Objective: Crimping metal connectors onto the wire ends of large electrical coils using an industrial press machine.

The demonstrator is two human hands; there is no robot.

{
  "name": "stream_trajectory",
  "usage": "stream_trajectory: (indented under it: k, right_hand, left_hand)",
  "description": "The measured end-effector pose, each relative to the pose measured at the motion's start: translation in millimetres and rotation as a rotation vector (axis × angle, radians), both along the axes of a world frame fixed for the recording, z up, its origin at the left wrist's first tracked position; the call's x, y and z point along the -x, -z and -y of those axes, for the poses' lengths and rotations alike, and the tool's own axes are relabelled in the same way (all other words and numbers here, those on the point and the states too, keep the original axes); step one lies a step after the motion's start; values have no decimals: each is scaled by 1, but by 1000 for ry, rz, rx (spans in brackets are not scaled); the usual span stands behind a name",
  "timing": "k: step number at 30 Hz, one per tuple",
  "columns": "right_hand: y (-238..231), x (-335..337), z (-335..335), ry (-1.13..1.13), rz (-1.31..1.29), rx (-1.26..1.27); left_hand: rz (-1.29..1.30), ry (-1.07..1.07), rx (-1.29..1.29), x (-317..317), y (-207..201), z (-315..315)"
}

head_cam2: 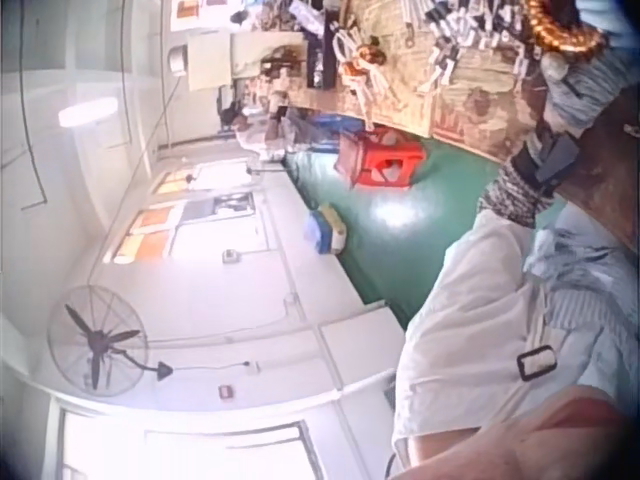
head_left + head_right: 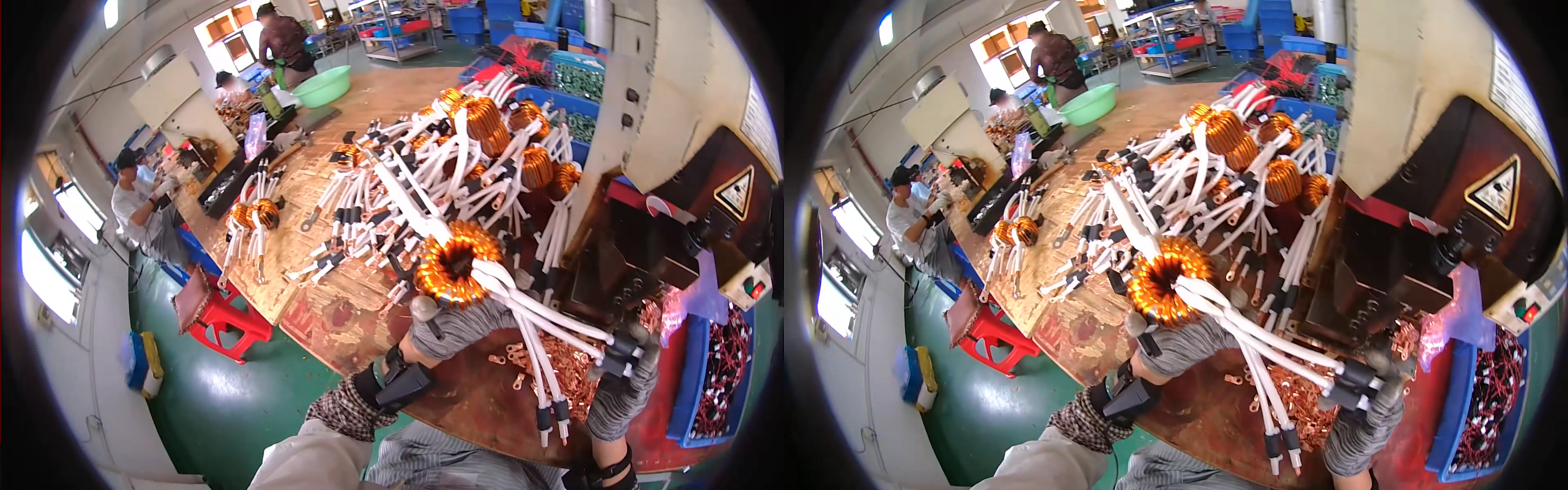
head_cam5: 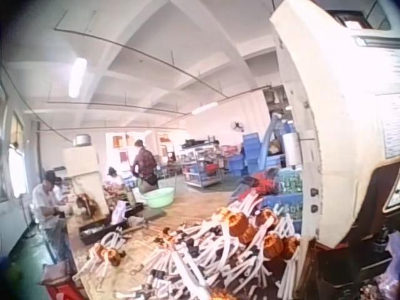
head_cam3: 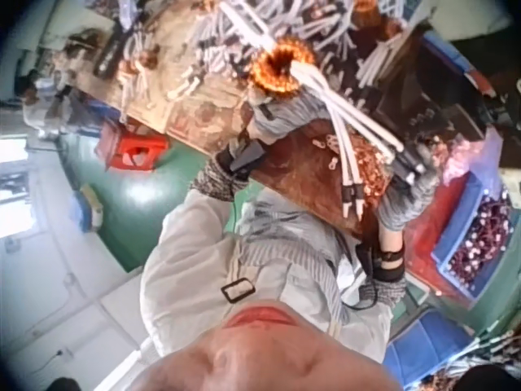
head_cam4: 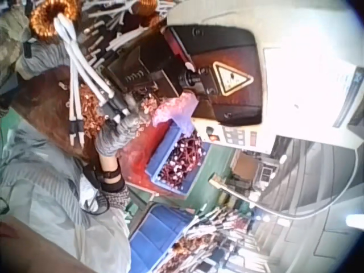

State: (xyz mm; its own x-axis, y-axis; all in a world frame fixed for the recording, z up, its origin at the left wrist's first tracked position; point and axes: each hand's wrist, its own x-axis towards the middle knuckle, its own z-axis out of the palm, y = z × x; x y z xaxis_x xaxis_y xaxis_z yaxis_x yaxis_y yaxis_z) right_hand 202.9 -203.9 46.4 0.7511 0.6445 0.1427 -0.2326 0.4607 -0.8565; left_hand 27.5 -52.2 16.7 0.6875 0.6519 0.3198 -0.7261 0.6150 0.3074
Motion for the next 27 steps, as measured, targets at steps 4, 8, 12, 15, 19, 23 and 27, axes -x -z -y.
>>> stream_trajectory:
  k: [4,8,12,15,19,23,27]
  right_hand:
    - [2,4,-4,45,46,-27]
    - [9,-1,-1,114,281,-19]
    - [17,-12,4,177,347,-85]
    - [9,-2,-8,236,280,-144]
    - [2,2,-8,74,162,-76]
    - [25,-8,14,-16,270,41]
    - [12,2,36,-25,442,276]
  left_hand:
    - [-68,9,19,8,-3,3]
    - [74,90,38,2,-7,-2]
    - [-38,55,-70,1,-10,-1]
    - [-72,81,-103,3,-13,2]
    - [-79,71,-205,4,-20,1]
    - [-44,42,-186,7,-21,4]
    - [-60,48,-196,0,-24,4]
